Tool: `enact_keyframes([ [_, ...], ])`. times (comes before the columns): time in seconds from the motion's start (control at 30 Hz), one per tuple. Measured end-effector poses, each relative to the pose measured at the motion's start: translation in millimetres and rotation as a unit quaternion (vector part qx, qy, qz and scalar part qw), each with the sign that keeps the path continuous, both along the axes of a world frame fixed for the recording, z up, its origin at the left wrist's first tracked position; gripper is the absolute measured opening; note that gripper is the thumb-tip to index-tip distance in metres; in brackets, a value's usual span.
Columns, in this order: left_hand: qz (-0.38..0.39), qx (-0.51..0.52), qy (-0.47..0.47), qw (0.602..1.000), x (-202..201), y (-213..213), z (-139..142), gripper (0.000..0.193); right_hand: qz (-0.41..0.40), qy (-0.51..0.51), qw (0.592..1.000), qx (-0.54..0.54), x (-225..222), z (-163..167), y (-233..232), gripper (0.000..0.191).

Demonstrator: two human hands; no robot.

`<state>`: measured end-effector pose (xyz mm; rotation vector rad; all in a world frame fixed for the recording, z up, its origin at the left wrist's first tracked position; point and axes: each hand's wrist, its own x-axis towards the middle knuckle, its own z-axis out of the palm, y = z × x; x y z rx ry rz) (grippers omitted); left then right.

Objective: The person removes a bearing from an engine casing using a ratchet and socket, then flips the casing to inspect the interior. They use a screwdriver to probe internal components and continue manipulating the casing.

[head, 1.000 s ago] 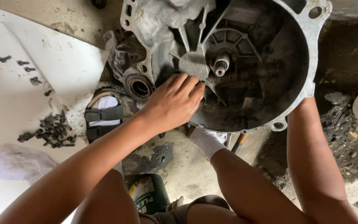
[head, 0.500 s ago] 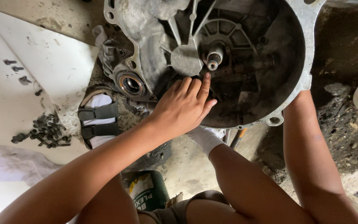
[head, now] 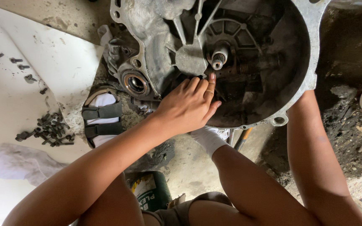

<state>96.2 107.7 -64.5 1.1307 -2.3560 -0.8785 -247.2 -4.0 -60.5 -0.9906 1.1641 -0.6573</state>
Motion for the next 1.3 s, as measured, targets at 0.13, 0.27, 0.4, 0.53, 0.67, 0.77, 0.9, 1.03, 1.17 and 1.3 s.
enact_keyframes([
  [0.13,-0.008,-0.002,-0.004,1.0,1,0,0,0.069,0.017,0.015,1.0,-0.017,-1,0,-2,0.041],
  [0.27,-0.016,0.006,-0.001,1.0,2,-1,2,0.069,0.029,0.025,0.999,-0.029,7,3,-2,0.042],
  [0.4,-0.016,0.01,0.0,1.0,4,-2,4,0.069,0.03,0.034,0.998,-0.034,18,12,4,0.043],
  [0.53,-0.02,0.031,0.001,0.999,6,-2,5,0.07,0.03,0.066,0.995,-0.065,24,20,7,0.043],
  [0.67,0.007,0.016,0.007,1.0,5,-1,3,0.07,-0.013,-0.017,1.0,-0.018,26,22,2,0.047],
  [0.77,0.014,0.013,0.012,1.0,4,0,0,0.069,0.04,-0.02,0.999,-0.026,23,25,-1,0.053],
  [0.9,0.009,0.028,0.019,0.999,4,2,-4,0.065,0.073,-0.018,0.997,-0.026,20,30,1,0.058],
  [1.03,0.074,0.006,0.069,0.995,5,7,-7,0.059,0.033,-0.009,0.999,0.0,23,30,1,0.058],
  [1.17,0.117,-0.03,0.131,0.984,5,13,-13,0.049,0.034,-0.003,0.999,0.001,27,30,-2,0.058],
  [1.3,0.165,-0.092,0.266,0.945,10,19,-23,0.031,0.037,0.004,0.999,-0.007,29,33,-1,0.058],
])
